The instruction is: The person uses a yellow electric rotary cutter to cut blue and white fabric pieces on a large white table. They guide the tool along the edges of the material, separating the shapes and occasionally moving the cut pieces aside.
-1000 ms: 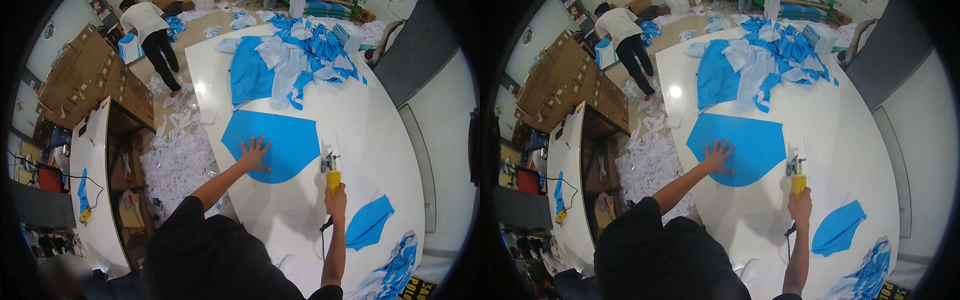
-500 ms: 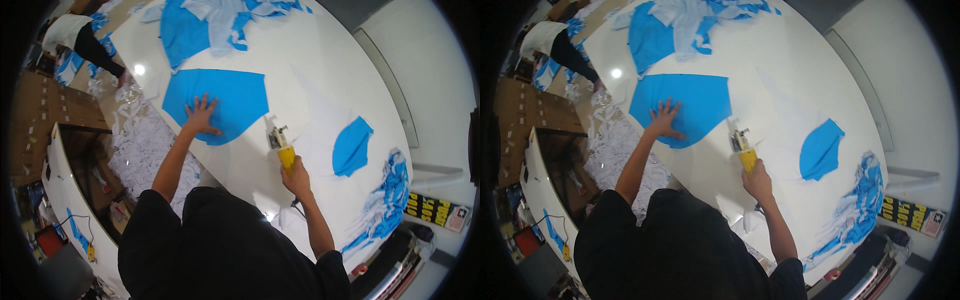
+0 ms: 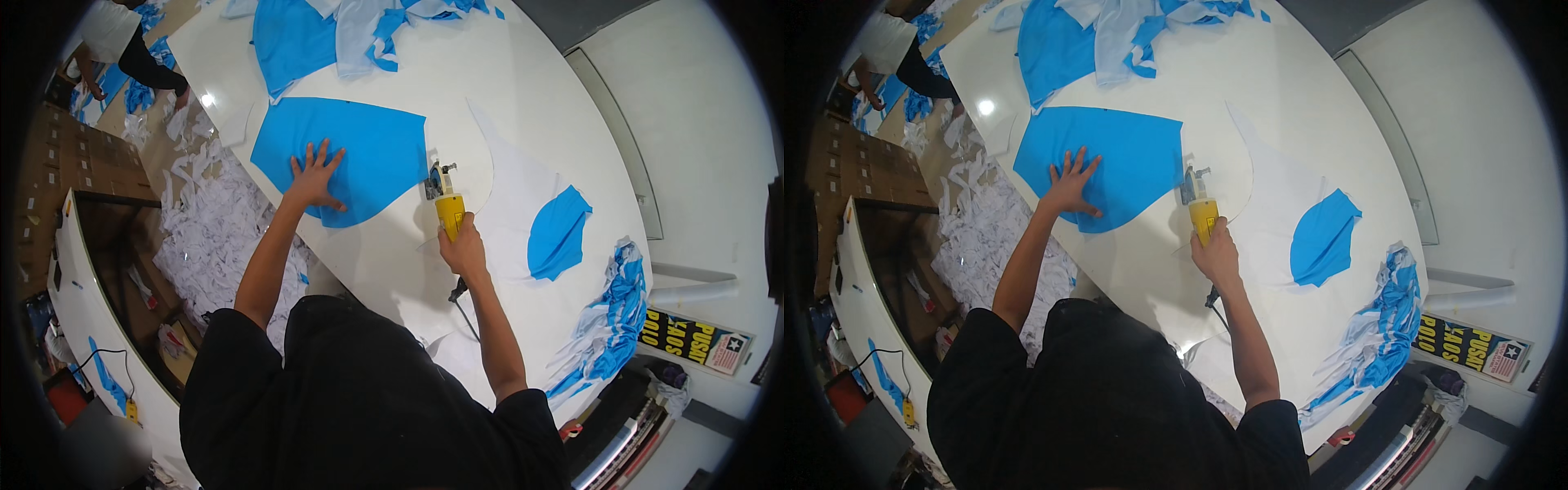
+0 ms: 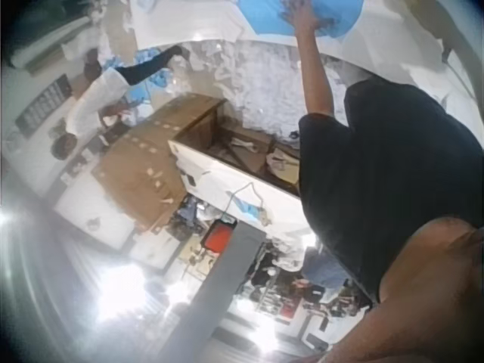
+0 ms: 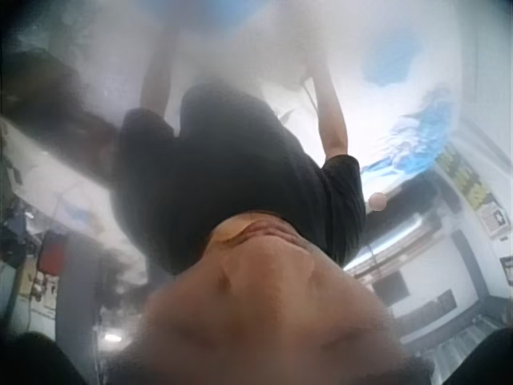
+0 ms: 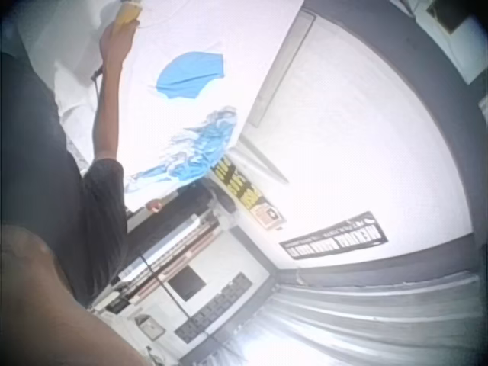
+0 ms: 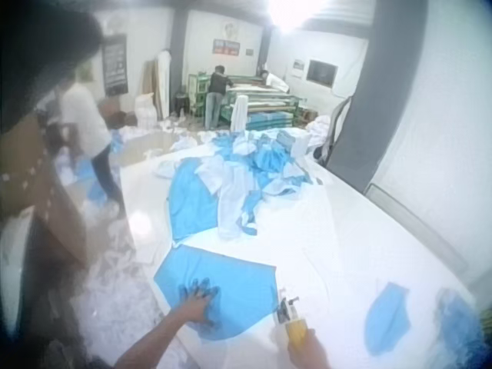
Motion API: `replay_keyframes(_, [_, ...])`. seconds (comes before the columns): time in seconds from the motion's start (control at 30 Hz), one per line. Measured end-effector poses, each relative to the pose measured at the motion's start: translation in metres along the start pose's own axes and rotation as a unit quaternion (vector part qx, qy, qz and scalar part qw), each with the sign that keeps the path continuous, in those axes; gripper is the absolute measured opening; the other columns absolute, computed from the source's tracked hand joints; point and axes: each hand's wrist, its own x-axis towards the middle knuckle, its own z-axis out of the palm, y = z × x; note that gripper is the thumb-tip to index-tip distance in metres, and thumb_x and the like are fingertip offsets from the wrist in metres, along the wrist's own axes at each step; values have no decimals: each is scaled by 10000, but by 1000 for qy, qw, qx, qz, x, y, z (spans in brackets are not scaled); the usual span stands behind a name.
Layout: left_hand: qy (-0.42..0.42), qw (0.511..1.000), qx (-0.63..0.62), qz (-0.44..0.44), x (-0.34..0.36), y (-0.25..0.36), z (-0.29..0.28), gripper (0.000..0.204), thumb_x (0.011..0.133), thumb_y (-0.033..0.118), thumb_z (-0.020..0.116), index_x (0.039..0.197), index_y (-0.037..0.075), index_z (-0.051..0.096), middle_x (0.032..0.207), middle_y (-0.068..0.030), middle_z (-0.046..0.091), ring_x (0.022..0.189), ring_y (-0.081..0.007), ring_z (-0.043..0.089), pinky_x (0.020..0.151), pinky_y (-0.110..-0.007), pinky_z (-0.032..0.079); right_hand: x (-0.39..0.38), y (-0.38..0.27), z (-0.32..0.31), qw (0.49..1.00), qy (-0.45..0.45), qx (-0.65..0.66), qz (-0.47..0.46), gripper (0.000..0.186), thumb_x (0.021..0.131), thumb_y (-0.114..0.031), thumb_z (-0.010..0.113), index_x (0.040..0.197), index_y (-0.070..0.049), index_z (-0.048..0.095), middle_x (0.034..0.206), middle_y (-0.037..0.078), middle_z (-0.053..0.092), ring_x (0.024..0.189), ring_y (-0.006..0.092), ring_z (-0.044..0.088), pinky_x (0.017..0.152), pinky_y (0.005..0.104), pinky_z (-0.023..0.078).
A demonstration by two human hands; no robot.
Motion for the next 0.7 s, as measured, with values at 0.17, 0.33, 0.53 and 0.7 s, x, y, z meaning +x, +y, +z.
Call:
replay_keyframes(0.17, [2,1000,2,0,1,1,1,1532,392,577,984,1674,332,183,1760,-131,-49,1587,-475,-91,1157,-815,14,5,-3,2,1000,-7,-2,13,493,947,-309,666,1181,32,398,997,345,658,892,517,679,769,567,555])
replay_keyframes(0.33, [-2,1000,2,-4,-2,4,-4,1517,414,554,988,1676,331,177,1759,-135,-47,1587,-475,-92,1157,-816,17,17,-14,0,1000,-8,-3,19,477,947,-298,666,1164,27,393,1000,348,657,892,519,677,768,568,554])
replay_keyframes(0.53, [0,1000,4,-5,-2,7,-6,1514,425,548,988,1677,334,165,1759,-137,-43,1588,-477,-80,1165,-810,21,39,-17,0,1000,-1,-5,2,488,938,-296,674,1152,39,390,959,350,656,867,516,680,757,571,556])
replay_keyframes(0.7, [4,1000,6,-7,-4,5,-5,1510,429,547,986,1678,329,167,1759,-136,-36,1588,-480,-65,1169,-806,23,69,-23,0,1000,0,-12,-4,502,920,-302,689,1137,48,403,904,343,654,834,512,685,735,565,570])
